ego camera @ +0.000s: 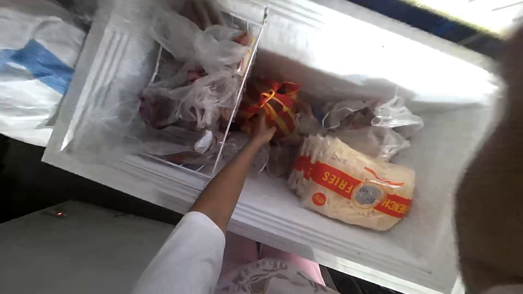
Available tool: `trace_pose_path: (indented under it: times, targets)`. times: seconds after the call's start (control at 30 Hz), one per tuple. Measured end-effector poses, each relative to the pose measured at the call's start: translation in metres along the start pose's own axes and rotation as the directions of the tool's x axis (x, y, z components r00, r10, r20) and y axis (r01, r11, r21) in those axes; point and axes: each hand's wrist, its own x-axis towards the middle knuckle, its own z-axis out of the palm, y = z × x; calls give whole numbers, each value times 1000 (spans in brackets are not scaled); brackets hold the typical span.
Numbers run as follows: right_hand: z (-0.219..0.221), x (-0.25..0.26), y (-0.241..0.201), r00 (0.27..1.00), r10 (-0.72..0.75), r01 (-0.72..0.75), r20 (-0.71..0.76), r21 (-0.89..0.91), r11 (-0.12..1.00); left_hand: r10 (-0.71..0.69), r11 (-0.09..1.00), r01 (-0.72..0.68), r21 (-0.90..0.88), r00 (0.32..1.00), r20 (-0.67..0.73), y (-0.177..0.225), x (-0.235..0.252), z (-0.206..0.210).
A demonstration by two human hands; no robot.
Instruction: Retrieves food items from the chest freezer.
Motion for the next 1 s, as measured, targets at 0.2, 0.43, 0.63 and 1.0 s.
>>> trace_pose_path:
  times: [0.2,0.43,0.63,1.0]
  targets:
    - [248,51,58,679,7,-72,734,57,996,56,777,-325,539,889,454,6,-18,28]
    - [387,-11,128,574,98,-99,813,-49,994,426,668,-38,743,838,-341,7,50,-9]
    - [416,-13,147,585,113,39,803,-167,985,553,485,-4,875,777,-302,43,37,-33]
    - [478,60,154,652,151,-133,743,-84,988,561,772,-374,514,781,-275,56,57,-97]
